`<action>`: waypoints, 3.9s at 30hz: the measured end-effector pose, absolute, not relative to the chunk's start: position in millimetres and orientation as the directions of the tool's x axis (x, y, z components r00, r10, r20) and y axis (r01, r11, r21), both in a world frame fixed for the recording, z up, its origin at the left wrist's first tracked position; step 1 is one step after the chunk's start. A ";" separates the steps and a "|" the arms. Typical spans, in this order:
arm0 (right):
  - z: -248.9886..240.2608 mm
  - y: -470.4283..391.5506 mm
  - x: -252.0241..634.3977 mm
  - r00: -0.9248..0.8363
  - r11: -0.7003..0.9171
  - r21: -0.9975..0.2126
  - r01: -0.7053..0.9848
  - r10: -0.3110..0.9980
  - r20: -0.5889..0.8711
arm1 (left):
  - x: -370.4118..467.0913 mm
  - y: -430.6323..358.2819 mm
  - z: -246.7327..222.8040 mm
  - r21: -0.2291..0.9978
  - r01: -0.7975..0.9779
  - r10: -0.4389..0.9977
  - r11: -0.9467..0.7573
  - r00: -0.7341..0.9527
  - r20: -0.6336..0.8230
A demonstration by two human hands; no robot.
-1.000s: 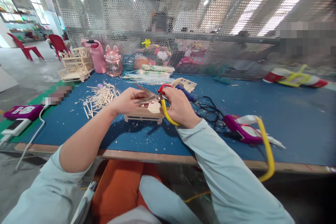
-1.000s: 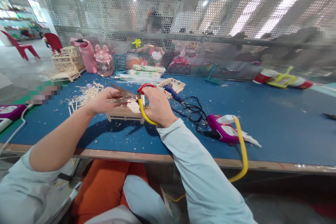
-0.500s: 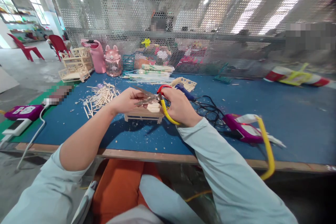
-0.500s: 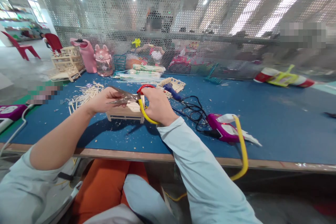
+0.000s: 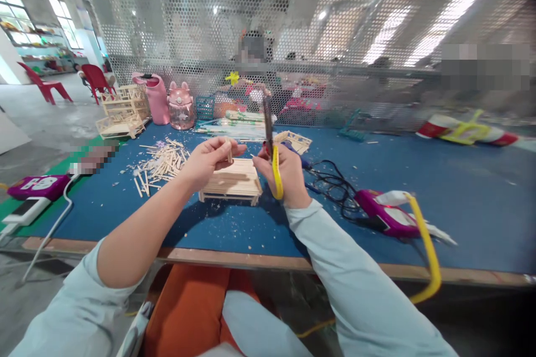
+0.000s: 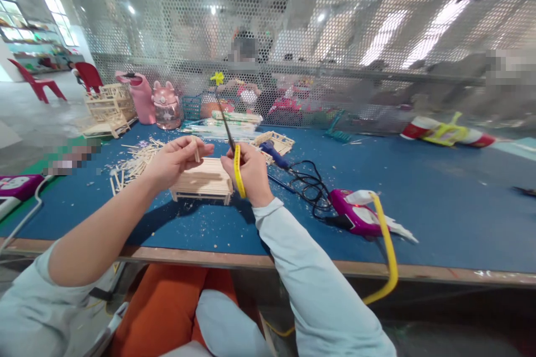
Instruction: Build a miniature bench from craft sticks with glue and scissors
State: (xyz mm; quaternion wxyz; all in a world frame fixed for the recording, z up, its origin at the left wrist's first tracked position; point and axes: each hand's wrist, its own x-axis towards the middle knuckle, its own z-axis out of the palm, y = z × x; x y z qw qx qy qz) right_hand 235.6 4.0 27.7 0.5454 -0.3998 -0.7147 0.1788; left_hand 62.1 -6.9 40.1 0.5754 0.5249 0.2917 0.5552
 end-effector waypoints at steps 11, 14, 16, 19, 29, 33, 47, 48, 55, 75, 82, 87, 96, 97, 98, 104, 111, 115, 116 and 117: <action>25.0 -12.0 211.5 -0.111 0.494 -0.868 -0.059 0.860 0.497 | 83.2 -12.2 28.2 0.897 -0.420 0.951 -0.135 0.200 0.237; 23.7 -11.0 212.0 -0.076 0.483 -0.873 -0.060 0.870 0.487 | 82.1 -13.4 28.1 0.902 -0.338 0.939 -0.270 0.115 0.324; 23.6 -11.1 212.4 -0.058 0.476 -0.877 -0.061 0.876 0.479 | 80.7 -14.9 29.5 0.887 -0.270 0.917 -0.375 0.037 0.398; 23.7 -11.7 212.4 -0.049 0.479 -0.876 -0.052 0.875 0.481 | 78.3 -15.8 31.0 0.871 -0.118 0.877 -0.478 0.002 0.481; 19.4 -11.4 212.7 -0.099 0.507 -0.860 -0.062 0.854 0.510 | 73.4 -13.0 30.0 0.869 0.037 0.868 -0.494 0.077 0.490; 18.4 -10.5 215.7 -0.142 0.536 -0.844 -0.039 0.833 0.535 | 72.6 -11.3 28.5 0.897 -0.176 0.891 -0.405 0.142 0.430; 19.0 -9.4 219.2 -0.106 0.563 -0.826 0.011 0.822 0.559 | 79.4 -11.4 25.4 0.904 -0.331 0.937 -0.269 0.127 0.325; 18.2 -8.8 219.7 -0.113 0.571 -0.821 0.026 0.817 0.565 | 79.5 -12.4 26.1 0.911 -0.305 0.937 -0.278 0.123 0.327; 18.3 -10.5 221.1 -0.150 0.641 -0.761 0.101 0.766 0.625 | 79.8 -22.7 35.1 0.930 -0.170 0.933 -0.325 0.101 0.344; 55.2 -14.6 273.2 -0.517 0.642 -0.374 0.669 0.764 0.386 | 62.2 -6.1 31.7 0.702 0.186 0.726 -0.688 0.163 0.669; 59.2 -16.2 273.0 -0.558 0.685 -0.198 0.702 0.701 0.444 | 59.6 -1.5 25.2 0.524 0.268 0.576 -0.808 0.176 0.798; 56.0 -14.6 273.2 -0.521 0.676 -0.153 0.721 0.674 0.524 | 58.3 0.6 21.9 0.442 0.321 0.513 -0.838 0.188 0.837; 49.5 -14.8 274.4 -0.435 0.601 -0.136 0.788 0.699 0.568 | 58.8 -5.8 27.2 0.501 0.349 0.582 -0.792 0.184 0.793; 49.3 -15.3 274.7 -0.432 0.595 -0.118 0.795 0.691 0.579 | 58.8 -6.4 28.1 0.504 0.352 0.587 -0.788 0.185 0.788; 49.3 -15.7 275.0 -0.432 0.593 -0.099 0.799 0.681 0.591 | 58.8 -6.8 28.6 0.507 0.354 0.590 -0.786 0.184 0.786; 51.1 -16.8 276.0 -0.455 0.600 -0.046 0.799 0.652 0.607 | 58.3 -6.6 27.0 0.508 0.347 0.588 -0.788 0.180 0.789; 52.3 -19.0 276.7 -0.432 0.588 -0.028 0.808 0.625 0.651 | 60.7 -9.6 28.9 0.505 0.334 0.576 -0.796 0.164 0.800; 47.5 -14.9 275.6 -0.382 0.606 -0.155 0.780 0.658 0.649 | 64.7 -12.7 32.7 0.618 0.295 0.674 -0.728 0.146 0.724; 46.6 -12.2 273.3 -0.353 0.612 -0.223 0.759 0.674 0.649 | 65.5 -13.0 33.4 0.674 0.267 0.719 -0.689 0.137 0.681; 46.3 -9.0 269.7 -0.310 0.614 -0.305 0.728 0.692 0.652 | 66.1 -13.2 34.0 0.732 0.229 0.766 -0.641 0.134 0.629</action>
